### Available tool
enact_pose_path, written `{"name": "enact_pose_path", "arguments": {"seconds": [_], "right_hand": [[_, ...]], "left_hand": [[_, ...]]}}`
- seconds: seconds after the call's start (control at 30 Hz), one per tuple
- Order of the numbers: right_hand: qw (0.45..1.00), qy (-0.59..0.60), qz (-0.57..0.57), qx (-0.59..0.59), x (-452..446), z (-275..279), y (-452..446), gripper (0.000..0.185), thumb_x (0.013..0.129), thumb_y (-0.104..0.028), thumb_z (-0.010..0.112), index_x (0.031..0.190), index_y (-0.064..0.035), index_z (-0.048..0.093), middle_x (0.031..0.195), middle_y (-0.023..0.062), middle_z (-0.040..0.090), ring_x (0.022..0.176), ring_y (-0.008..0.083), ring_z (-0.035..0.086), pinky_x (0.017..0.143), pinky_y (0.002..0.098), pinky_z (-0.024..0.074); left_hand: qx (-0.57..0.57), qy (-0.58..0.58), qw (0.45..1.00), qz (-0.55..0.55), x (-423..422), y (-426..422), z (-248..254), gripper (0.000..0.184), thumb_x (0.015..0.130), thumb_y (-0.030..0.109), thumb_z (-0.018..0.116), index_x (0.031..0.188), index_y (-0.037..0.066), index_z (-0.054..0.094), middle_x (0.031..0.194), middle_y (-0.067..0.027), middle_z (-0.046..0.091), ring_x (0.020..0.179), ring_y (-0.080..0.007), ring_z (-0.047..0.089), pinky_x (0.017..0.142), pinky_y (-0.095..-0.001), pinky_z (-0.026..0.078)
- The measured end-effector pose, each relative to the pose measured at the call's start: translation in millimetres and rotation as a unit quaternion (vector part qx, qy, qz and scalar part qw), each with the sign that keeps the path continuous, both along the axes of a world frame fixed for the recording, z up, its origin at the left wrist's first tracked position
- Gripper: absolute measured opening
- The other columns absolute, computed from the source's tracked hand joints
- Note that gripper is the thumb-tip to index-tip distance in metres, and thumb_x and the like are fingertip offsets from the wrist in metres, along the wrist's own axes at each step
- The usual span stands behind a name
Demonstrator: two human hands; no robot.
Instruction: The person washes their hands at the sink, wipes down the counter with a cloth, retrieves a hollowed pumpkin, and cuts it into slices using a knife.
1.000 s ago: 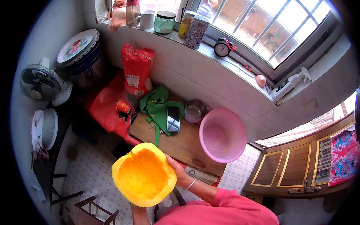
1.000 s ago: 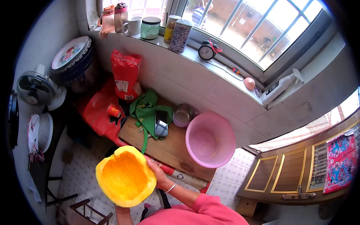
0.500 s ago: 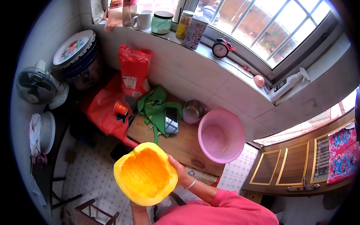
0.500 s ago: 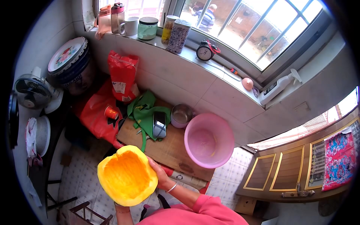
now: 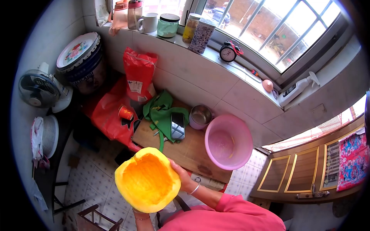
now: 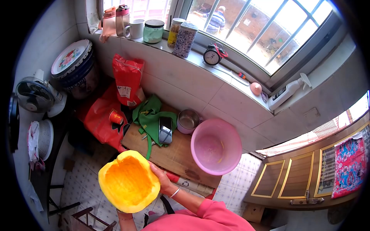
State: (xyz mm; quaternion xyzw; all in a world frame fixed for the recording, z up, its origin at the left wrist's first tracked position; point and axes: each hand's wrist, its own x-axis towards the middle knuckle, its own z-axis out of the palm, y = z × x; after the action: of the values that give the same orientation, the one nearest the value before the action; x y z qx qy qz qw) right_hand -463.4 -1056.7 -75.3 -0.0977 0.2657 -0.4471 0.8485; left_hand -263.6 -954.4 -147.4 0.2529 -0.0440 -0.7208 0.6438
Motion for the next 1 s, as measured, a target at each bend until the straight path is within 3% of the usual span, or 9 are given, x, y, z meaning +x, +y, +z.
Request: {"name": "enact_pose_path", "arguments": {"seconds": [0.4,0.5,0.53,1.0], "right_hand": [[1.000,0.012,0.000,-0.010,-9,17,-11,0.046,0.095,-0.035,0.045,0.133,-0.0086,0.041,0.124,0.0064,0.052,0.114,0.0174,0.051,0.099,0.0325,0.0389],[1.000,0.016,-0.007,-0.019,-13,20,-13,0.045,0.095,-0.035,0.045,0.131,-0.0087,0.042,0.124,0.0060,0.053,0.113,0.0170,0.051,0.099,0.0322,0.0393],[1.000,0.019,-0.006,-0.024,-14,20,-13,0.045,0.095,-0.035,0.046,0.131,-0.0086,0.042,0.123,0.0059,0.053,0.113,0.0169,0.051,0.099,0.0321,0.0393],[0.998,0.016,0.039,-0.050,-14,15,-10,0.054,0.093,-0.036,0.048,0.137,-0.0073,0.036,0.129,0.0070,0.049,0.118,0.0176,0.048,0.102,0.0328,0.0365]], "left_hand": [[0.008,0.006,1.000,0.025,-8,4,-1,0.058,0.095,0.048,0.038,0.139,0.011,0.034,0.139,-0.0088,0.043,0.123,-0.0288,0.043,0.103,-0.0457,0.037],[0.067,0.036,0.995,0.060,-12,-1,-1,0.058,0.095,0.048,0.038,0.139,0.011,0.034,0.139,-0.0088,0.043,0.124,-0.0290,0.043,0.103,-0.0458,0.037],[-0.025,0.006,0.999,0.018,-12,-2,5,0.058,0.095,0.048,0.038,0.139,0.011,0.033,0.139,-0.0091,0.042,0.124,-0.0301,0.043,0.103,-0.0460,0.037],[-0.080,-0.022,0.996,0.034,-18,16,5,0.064,0.092,0.053,0.040,0.142,0.015,0.029,0.145,-0.0076,0.036,0.131,-0.0318,0.035,0.107,-0.0519,0.030]]}}
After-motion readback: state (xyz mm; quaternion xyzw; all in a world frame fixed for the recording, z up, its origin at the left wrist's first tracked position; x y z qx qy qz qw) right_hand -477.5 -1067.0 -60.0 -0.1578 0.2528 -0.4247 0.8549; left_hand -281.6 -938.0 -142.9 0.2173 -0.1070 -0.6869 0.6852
